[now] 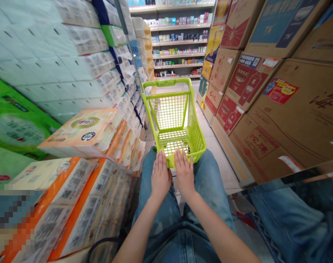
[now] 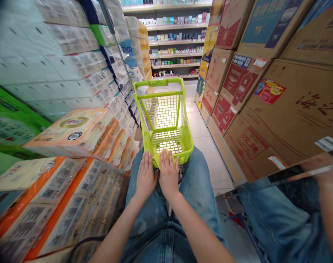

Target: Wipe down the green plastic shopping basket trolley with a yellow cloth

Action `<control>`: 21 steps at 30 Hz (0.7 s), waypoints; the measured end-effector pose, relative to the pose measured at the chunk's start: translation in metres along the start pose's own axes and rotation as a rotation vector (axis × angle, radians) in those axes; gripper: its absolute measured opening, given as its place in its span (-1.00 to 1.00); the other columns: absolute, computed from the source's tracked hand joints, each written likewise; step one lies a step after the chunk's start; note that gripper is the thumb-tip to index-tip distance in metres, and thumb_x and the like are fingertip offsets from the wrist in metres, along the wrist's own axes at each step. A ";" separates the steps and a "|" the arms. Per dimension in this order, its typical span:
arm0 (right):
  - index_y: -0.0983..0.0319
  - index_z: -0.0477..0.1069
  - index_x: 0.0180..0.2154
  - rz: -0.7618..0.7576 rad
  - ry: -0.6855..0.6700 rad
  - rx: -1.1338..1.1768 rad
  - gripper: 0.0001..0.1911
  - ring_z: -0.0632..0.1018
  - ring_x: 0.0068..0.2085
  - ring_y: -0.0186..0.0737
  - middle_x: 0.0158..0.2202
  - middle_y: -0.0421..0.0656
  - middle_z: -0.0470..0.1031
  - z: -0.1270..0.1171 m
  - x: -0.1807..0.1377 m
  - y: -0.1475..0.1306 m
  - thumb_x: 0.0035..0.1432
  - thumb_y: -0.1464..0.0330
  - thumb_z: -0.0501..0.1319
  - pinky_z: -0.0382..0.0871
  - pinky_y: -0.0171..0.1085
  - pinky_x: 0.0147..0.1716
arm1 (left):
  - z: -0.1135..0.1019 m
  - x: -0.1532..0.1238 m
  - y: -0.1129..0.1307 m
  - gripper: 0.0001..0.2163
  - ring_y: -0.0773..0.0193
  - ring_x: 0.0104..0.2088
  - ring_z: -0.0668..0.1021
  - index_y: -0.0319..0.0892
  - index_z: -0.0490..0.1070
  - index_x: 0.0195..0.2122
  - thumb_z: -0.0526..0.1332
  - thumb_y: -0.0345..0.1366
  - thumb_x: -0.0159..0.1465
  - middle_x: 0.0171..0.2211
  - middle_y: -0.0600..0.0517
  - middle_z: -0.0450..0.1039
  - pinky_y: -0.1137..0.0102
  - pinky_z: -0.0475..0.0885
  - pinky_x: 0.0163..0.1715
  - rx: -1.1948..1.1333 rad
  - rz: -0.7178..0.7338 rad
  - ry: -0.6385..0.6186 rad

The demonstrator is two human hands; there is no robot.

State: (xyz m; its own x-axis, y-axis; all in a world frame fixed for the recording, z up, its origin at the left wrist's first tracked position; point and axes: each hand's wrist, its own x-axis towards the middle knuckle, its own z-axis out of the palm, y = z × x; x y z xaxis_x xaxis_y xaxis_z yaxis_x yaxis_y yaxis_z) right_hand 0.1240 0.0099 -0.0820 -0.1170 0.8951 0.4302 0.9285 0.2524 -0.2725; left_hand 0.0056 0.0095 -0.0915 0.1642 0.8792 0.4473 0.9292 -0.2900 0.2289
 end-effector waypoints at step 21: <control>0.28 -0.02 0.39 0.098 -0.036 -0.060 -0.14 0.03 0.44 -0.03 0.42 -0.02 0.09 -0.023 0.004 0.048 0.03 0.66 -0.04 -0.21 0.32 0.34 | 0.002 0.001 0.000 -0.18 0.00 0.45 -0.07 -0.35 -0.40 0.43 0.10 -0.49 0.26 0.44 -0.33 -0.12 0.05 0.12 0.36 -0.014 0.006 -0.026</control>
State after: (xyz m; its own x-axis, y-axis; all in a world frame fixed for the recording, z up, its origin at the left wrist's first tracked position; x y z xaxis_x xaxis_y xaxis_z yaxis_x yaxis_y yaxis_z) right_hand 0.1760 0.0168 -0.0735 -0.0368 0.9274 0.3723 0.9553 0.1420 -0.2593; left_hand 0.0060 0.0115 -0.0925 0.1782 0.8869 0.4263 0.9237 -0.3001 0.2381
